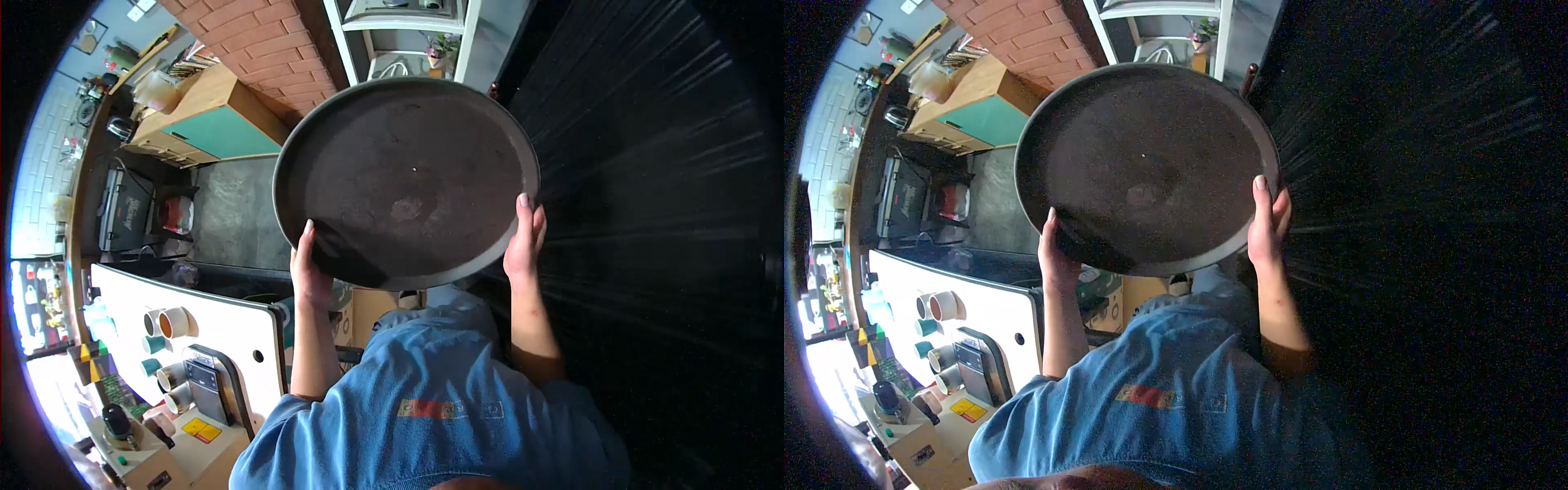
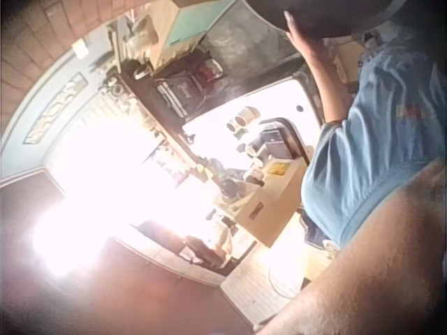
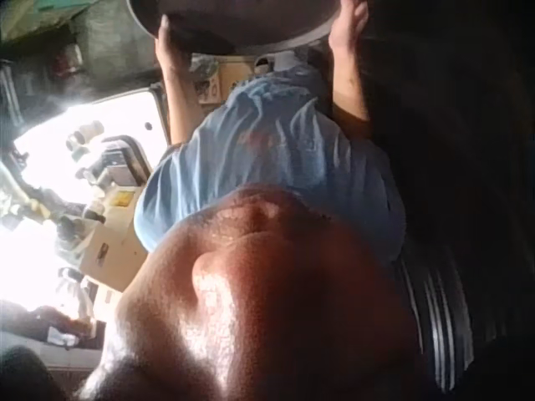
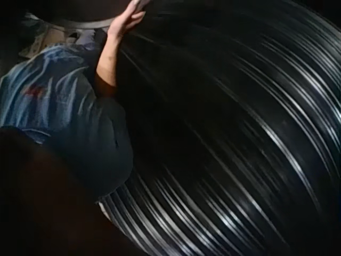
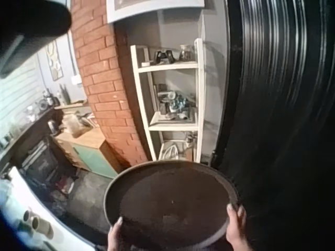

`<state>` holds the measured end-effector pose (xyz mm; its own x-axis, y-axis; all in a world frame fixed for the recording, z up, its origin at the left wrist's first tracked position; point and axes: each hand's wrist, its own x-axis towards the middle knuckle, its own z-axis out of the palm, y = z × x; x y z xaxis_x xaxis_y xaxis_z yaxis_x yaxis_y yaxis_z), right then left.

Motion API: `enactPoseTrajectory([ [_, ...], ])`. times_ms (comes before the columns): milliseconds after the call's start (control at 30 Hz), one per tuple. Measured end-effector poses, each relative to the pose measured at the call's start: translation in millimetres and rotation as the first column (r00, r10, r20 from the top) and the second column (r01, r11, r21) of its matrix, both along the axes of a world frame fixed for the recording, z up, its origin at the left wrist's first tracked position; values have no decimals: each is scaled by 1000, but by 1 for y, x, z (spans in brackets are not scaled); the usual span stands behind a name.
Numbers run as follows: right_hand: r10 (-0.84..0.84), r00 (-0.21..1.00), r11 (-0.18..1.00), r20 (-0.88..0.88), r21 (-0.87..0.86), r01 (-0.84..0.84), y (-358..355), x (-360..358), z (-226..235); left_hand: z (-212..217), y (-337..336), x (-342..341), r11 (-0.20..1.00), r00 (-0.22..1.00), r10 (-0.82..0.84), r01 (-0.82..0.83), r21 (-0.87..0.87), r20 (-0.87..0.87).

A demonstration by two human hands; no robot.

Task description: The person carries a tray to a counter, scoops powder from containers into a pitcher with a spoon, pours water from a kettle into a small pot, and then pours the liquid into the pitcher and stirs it.

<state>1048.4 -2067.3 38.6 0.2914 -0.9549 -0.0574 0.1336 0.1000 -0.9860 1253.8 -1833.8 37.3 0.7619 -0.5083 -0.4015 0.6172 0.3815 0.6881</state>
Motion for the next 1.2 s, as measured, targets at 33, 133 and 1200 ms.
enactPoseTrajectory([
  [33,11,1000,1000,16,3,-11,-10,8,-1,2,-9,8,1000,999,-1,2,-21,50],
  [133,-11,999,999,47,-45,13,-40,39,3,11,-28,27,999,996,15,-10,-53,89],
  [1200,847,514,522,135,-28,-852,66,497,6,23,123,235,676,685,720,-728,109,111],
])
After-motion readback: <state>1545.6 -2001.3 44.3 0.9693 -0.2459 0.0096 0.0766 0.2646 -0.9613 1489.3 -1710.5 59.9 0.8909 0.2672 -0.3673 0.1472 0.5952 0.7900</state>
